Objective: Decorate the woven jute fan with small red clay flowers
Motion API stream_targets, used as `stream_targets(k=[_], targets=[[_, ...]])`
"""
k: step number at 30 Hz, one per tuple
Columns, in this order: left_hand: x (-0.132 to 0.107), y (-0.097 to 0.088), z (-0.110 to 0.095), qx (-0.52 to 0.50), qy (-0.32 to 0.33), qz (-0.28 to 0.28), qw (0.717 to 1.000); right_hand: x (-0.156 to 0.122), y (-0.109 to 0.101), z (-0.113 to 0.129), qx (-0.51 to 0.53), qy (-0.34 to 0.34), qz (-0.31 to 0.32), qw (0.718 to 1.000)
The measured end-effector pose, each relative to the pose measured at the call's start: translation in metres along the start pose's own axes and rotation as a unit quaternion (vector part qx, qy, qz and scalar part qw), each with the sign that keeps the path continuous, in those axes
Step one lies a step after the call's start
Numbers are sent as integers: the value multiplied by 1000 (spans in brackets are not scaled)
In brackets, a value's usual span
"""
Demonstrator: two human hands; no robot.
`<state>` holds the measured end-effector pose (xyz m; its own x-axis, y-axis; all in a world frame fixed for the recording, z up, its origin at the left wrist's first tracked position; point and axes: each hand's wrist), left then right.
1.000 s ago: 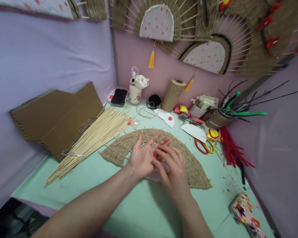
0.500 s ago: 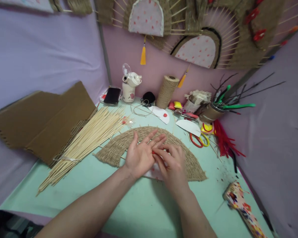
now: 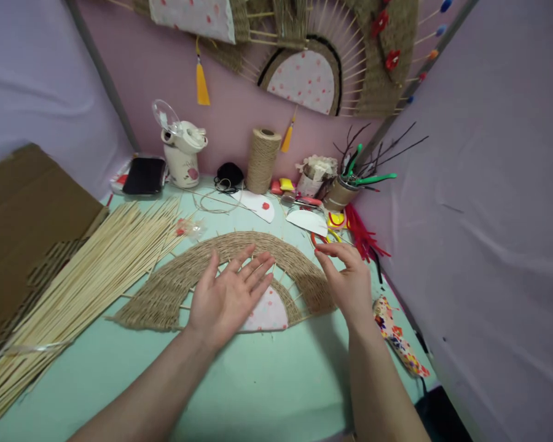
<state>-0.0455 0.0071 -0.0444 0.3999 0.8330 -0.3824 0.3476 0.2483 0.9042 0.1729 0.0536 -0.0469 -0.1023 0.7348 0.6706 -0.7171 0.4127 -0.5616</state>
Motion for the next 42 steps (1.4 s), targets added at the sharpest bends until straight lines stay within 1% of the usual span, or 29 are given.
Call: stream_targets(k=[2,5,11,19,23,32,42], targets=[[0,-1,0,-5,-1,-1,1000,0,5,-16,-21,24,32,999],[1,-2,-1,-11,4,-5,1000,-4,15,-27,-49,37,69,996],[3,-2,-3,-20,-3,-10,1000,-11,29,-33,-96,49,121,987],[1,-1,-4,-37,-14,-11,999,-13,39,-34,-132,55,173,974],[0,-1,-4,-45,-17,-8,999,-13,42,-33,-134,50,184,972],[0,-2,-4,-38,-15,-6,999,-12,46,-33,-145,49,185,971],[-1,0,-4,-39,-14,-14,999,-11,49,-34,-144,56,172,973]])
Point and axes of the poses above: each hand's wrist, its own x-axis towards the middle knuckle, its own y-axis out of the palm, z = x × y, and after that the axes turned 11 degrees about -y, right-handed
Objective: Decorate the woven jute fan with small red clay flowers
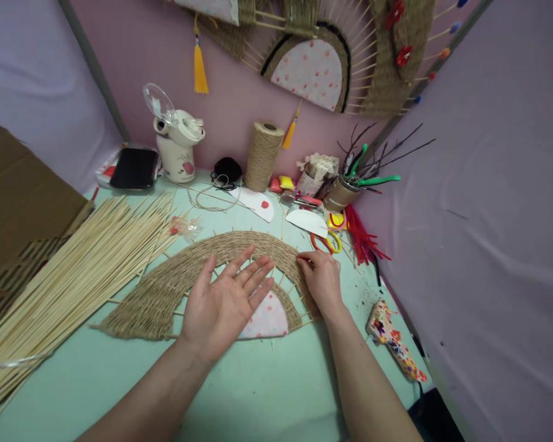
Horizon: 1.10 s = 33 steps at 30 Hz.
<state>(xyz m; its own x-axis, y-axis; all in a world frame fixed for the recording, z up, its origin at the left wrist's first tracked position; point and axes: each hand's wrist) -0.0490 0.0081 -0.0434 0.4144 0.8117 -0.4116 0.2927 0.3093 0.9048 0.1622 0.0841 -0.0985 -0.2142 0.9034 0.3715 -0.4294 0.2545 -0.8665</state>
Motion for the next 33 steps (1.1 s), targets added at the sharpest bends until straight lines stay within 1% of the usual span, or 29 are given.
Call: stream_targets(k=[5,13,22,33], targets=[[0,-1,0,5,-1,4,1000,0,-2,3,6,-4,-7,1000],[1,-2,-1,5,-7,9,1000,6,-16,4,-3,-13,-14,1000],[-1,-1,-1,8,0,11,1000,3,-6,5,-28,1,27,999],[-1,1,-1,3,-2,1,1000,-1,-6,3,-19,-2,45,999]])
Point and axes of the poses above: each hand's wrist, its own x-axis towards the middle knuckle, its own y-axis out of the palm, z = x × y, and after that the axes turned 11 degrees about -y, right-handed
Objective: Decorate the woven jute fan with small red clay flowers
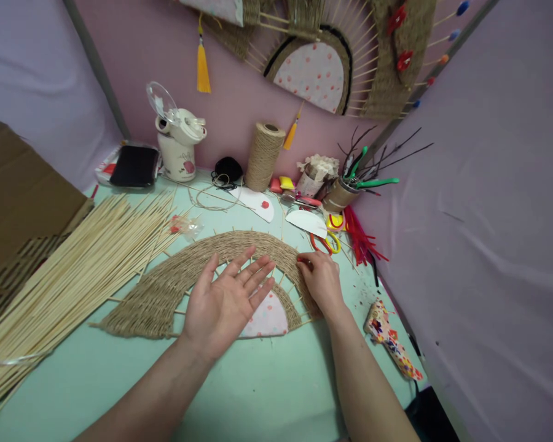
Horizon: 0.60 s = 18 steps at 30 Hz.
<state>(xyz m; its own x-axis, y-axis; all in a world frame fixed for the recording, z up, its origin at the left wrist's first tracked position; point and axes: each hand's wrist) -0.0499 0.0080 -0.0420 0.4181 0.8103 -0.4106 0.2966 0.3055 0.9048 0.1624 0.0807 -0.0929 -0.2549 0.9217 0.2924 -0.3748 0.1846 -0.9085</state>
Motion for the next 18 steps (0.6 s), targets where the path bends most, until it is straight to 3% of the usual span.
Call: stream_targets(k=[10,18], targets=[[1,0,1,-3,-4,-2,1000,-5,-2,0,-2,16,-39,999],[1,0,-1,-6,-5,-5,1000,-9,-9,8,-1,-41,-49,998]])
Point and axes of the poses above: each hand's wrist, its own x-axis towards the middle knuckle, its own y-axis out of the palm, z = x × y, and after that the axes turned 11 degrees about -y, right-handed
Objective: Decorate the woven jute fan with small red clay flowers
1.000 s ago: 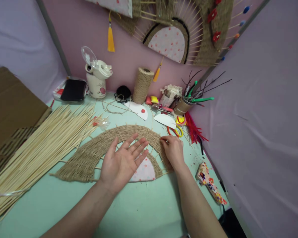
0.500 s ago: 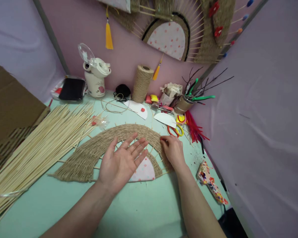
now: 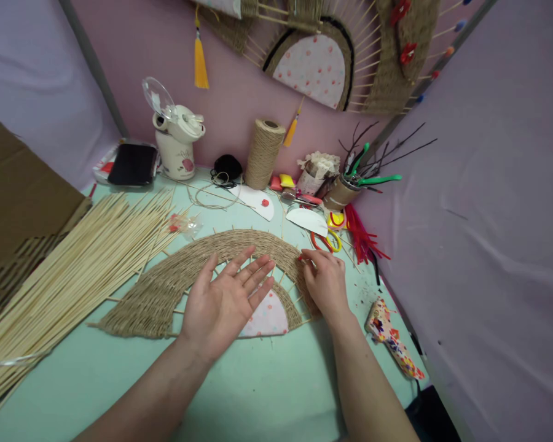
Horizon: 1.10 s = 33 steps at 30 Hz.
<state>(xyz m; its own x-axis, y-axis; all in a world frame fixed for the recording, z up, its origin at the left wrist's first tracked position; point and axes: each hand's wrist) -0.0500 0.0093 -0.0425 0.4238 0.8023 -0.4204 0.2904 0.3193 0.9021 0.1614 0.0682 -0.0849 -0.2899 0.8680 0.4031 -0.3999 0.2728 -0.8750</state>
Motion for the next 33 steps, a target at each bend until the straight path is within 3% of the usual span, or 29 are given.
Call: stream_targets(k=[33], targets=[[0,0,1,11,4,1,1000,-1,2,5,-73,-25,54,996]])
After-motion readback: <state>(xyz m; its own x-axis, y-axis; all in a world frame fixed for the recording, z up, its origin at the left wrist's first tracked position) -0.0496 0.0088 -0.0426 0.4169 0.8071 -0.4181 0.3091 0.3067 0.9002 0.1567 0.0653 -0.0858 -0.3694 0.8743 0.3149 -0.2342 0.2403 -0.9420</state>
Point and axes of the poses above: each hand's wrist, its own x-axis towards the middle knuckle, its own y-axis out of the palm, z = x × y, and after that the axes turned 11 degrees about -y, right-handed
